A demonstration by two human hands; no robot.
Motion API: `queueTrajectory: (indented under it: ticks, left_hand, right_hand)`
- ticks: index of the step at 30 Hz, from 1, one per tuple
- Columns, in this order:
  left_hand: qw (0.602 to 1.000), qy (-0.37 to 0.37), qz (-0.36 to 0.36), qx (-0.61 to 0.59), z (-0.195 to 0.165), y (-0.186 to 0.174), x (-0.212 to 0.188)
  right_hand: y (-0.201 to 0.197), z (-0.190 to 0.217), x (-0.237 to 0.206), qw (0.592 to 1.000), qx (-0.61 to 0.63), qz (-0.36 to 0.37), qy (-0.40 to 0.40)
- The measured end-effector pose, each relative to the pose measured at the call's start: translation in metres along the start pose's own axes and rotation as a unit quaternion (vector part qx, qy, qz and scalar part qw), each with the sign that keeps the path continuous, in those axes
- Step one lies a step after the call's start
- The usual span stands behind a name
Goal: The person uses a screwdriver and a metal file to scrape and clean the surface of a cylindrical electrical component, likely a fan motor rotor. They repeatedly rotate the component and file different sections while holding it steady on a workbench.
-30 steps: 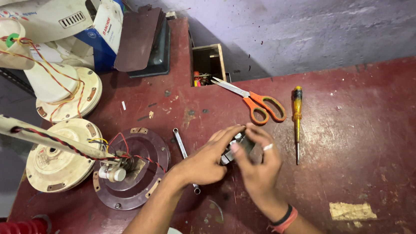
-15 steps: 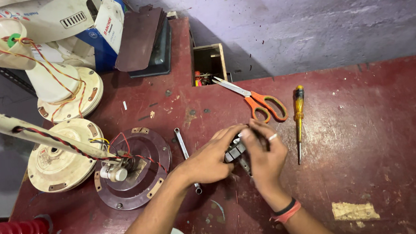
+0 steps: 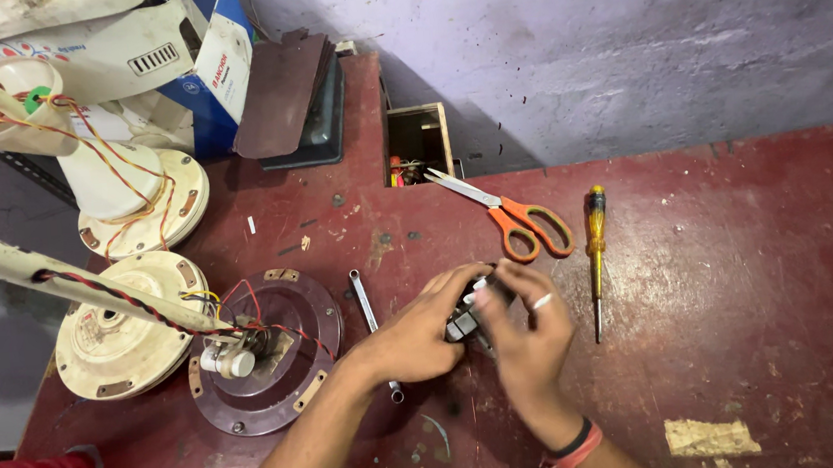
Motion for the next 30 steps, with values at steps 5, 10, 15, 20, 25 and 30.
queueTrajectory:
  ticks: [5, 10, 15, 20, 25, 30]
  left_hand:
    - [1.000, -0.028, 0.003, -0.006, 0.004, -0.001, 0.001]
    - [1.000, -0.007, -0.008, 0.007, -0.002, -0.003, 0.002]
    - [1.000, -0.020, -0.003, 0.012, 0.000, -0.003, 0.002]
    - [1.000, -0.009, -0.002, 0.009, -0.002, -0.004, 0.000]
    - [1.000, -0.015, 0.005, 0.006, 0.000, -0.003, 0.001]
    - [1.000, 0.004, 0.008, -0.004, -0.002, -0.004, 0.000]
  right_hand:
    - [0.002, -0.006, -0.001, 0.998, 0.055, 0.018, 0.010]
    - [0.003, -0.002, 0.000, 0.999, -0.003, 0.022, -0.043]
    - [-0.001, -0.038, 0.002, 0.983, 0.099, 0.003, 0.158]
    - [0.003, 0.005, -0.003, 0.998, -0.013, 0.012, -0.065]
    - [0.004, -0.039, 0.001, 0.967, 0.181, -0.002, 0.180]
    - [0.007, 0.002, -0.003, 0.998, 0.001, 0.010, -0.062]
Point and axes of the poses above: each hand's wrist, its own x-axis towards the middle knuckle, its own y-axis out of the palm, z = x × y, the point moved 9 cm from there along x, towards the middle knuckle, and after that the axes turned 10 degrees about y, right-handed, at the moved point
